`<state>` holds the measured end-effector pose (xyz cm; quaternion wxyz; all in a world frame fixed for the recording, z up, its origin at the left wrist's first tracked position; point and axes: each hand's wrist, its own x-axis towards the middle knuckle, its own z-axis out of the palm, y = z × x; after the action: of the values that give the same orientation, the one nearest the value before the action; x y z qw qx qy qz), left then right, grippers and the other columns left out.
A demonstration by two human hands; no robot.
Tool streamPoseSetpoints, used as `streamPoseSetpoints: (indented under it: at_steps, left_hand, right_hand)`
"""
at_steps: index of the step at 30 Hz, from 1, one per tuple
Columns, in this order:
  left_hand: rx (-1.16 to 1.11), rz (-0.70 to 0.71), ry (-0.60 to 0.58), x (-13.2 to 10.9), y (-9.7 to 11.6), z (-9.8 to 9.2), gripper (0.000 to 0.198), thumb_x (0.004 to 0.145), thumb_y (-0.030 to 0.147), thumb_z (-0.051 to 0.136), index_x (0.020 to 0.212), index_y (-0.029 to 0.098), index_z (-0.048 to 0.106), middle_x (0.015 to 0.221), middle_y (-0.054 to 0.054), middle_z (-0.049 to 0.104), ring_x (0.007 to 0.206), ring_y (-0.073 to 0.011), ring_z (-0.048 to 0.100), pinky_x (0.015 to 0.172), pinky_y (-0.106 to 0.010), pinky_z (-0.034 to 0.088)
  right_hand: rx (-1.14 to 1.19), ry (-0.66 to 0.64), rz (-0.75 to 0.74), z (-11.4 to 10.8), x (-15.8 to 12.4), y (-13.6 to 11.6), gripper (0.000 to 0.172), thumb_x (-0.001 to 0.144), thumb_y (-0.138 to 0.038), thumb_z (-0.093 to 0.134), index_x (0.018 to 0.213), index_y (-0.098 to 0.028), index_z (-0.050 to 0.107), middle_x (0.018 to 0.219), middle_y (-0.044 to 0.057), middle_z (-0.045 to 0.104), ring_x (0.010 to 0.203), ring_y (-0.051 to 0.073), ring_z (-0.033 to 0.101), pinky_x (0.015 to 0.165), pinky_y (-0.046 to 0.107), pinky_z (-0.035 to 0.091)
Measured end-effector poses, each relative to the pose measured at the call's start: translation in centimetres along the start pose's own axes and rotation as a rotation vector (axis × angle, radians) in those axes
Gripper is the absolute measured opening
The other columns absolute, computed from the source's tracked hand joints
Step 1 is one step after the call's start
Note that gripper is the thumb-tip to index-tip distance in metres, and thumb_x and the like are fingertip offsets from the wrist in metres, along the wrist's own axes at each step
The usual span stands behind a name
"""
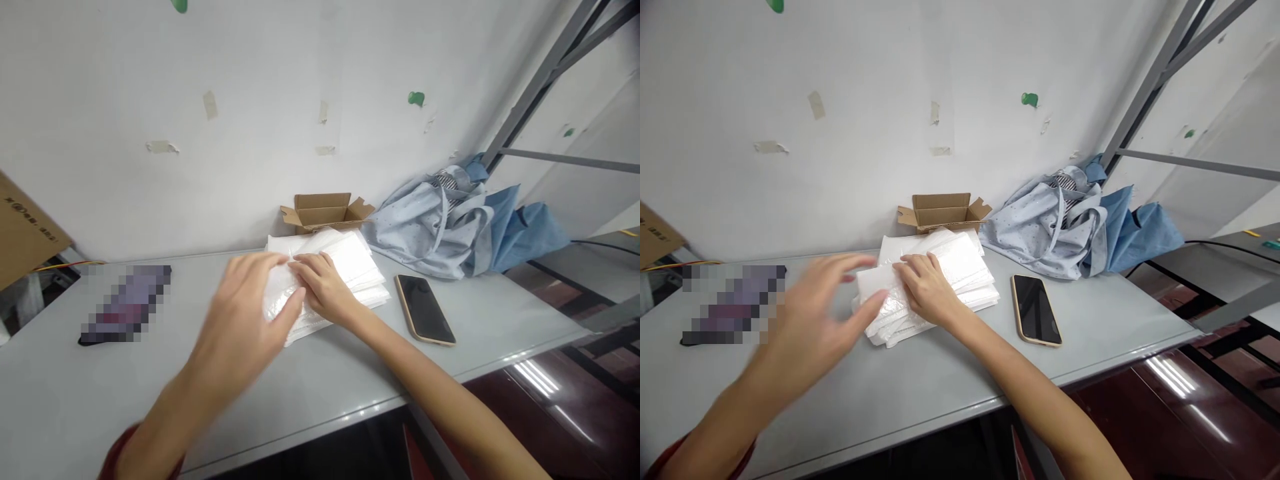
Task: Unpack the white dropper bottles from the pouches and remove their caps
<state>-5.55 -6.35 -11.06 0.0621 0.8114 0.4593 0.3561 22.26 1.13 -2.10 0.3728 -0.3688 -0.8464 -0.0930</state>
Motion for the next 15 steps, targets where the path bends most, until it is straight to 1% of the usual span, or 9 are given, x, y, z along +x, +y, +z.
streamPoseSetpoints:
  at_steps: [2,3,4,5,7,10,13,14,15]
  left_hand:
    - [0.100,0.005,-0.131,9.6,4.9,0.0,0.062,0.078,0.048,0.063,0.132,0.021,0.045,0.130,-0.013,0.053,0.121,-0.0345,0.047,0.096,-0.049,0.043]
    - [0.150,0.003,-0.206,13.1,7.2,0.1,0.071,0.076,0.049,0.064,0.135,0.018,0.040,0.131,-0.016,0.051,0.123,-0.0367,0.044,0.096,-0.049,0.041]
    - [0.189,0.004,-0.265,15.6,9.1,0.3,0.077,0.076,0.050,0.064,0.137,0.013,0.036,0.132,-0.019,0.050,0.125,-0.0379,0.042,0.097,-0.049,0.040]
    - [0.230,-0.009,-0.326,17.0,10.6,0.6,0.081,0.074,0.048,0.065,0.138,0.010,0.033,0.130,-0.021,0.050,0.122,-0.0386,0.044,0.097,-0.048,0.039]
    - [0.298,-0.030,-0.385,17.8,12.2,1.1,0.082,0.073,0.041,0.064,0.138,0.006,0.030,0.124,-0.023,0.053,0.115,-0.0387,0.049,0.092,-0.048,0.040]
    - [0.346,-0.052,-0.412,17.5,12.3,1.0,0.064,0.069,0.027,0.059,0.127,0.007,0.041,0.107,-0.019,0.059,0.097,-0.0344,0.057,0.077,-0.041,0.044]
    - [0.310,-0.038,-0.431,19.1,11.5,-0.6,0.046,0.067,0.020,0.054,0.113,0.014,0.049,0.098,-0.013,0.062,0.083,-0.0281,0.059,0.065,-0.034,0.042]
    - [0.292,0.005,-0.421,20.0,11.2,-1.2,0.046,0.066,0.020,0.054,0.112,0.016,0.049,0.100,-0.012,0.062,0.085,-0.0277,0.059,0.065,-0.034,0.041]
    - [0.266,0.066,-0.422,21.0,10.9,-1.8,0.046,0.066,0.019,0.054,0.112,0.018,0.050,0.101,-0.010,0.062,0.088,-0.0274,0.058,0.065,-0.033,0.041]
  right_hand:
    - [0.079,0.100,0.018,-0.1,0.1,0.7,0.039,0.085,-0.006,0.034,0.119,-0.017,0.052,0.119,0.015,0.056,0.114,0.023,0.051,0.094,0.043,0.044]
    - [0.103,0.146,0.039,-0.2,0.1,1.0,0.042,0.083,-0.004,0.033,0.117,-0.017,0.053,0.118,0.015,0.056,0.114,0.023,0.051,0.092,0.041,0.046]
    - [0.112,0.184,0.067,-0.4,0.2,1.4,0.042,0.082,-0.003,0.033,0.115,-0.017,0.054,0.117,0.015,0.056,0.113,0.023,0.052,0.091,0.040,0.047]
    - [0.107,0.213,0.098,-0.6,0.3,1.8,0.041,0.081,-0.003,0.033,0.113,-0.017,0.055,0.115,0.015,0.057,0.111,0.023,0.053,0.091,0.040,0.047]
    - [0.059,0.257,0.178,-1.3,0.5,2.7,0.034,0.084,-0.008,0.036,0.108,-0.018,0.058,0.113,0.014,0.060,0.108,0.024,0.054,0.092,0.042,0.045]
    - [-0.030,0.330,0.403,-2.7,0.6,4.9,0.024,0.090,-0.024,0.042,0.106,-0.019,0.059,0.111,0.012,0.062,0.107,0.026,0.054,0.095,0.046,0.039]
    - [-0.008,0.452,0.696,-4.1,0.1,7.9,0.037,0.092,-0.045,0.039,0.102,-0.016,0.060,0.107,0.014,0.063,0.104,0.027,0.055,0.092,0.045,0.039]
    - [0.029,0.476,0.796,-4.5,-0.2,9.0,0.042,0.091,-0.049,0.037,0.099,-0.016,0.061,0.105,0.014,0.064,0.101,0.027,0.056,0.091,0.044,0.040]
    - [0.081,0.459,0.882,-4.8,-0.5,10.0,0.046,0.092,-0.052,0.034,0.092,-0.015,0.062,0.099,0.014,0.065,0.096,0.026,0.058,0.087,0.042,0.042]
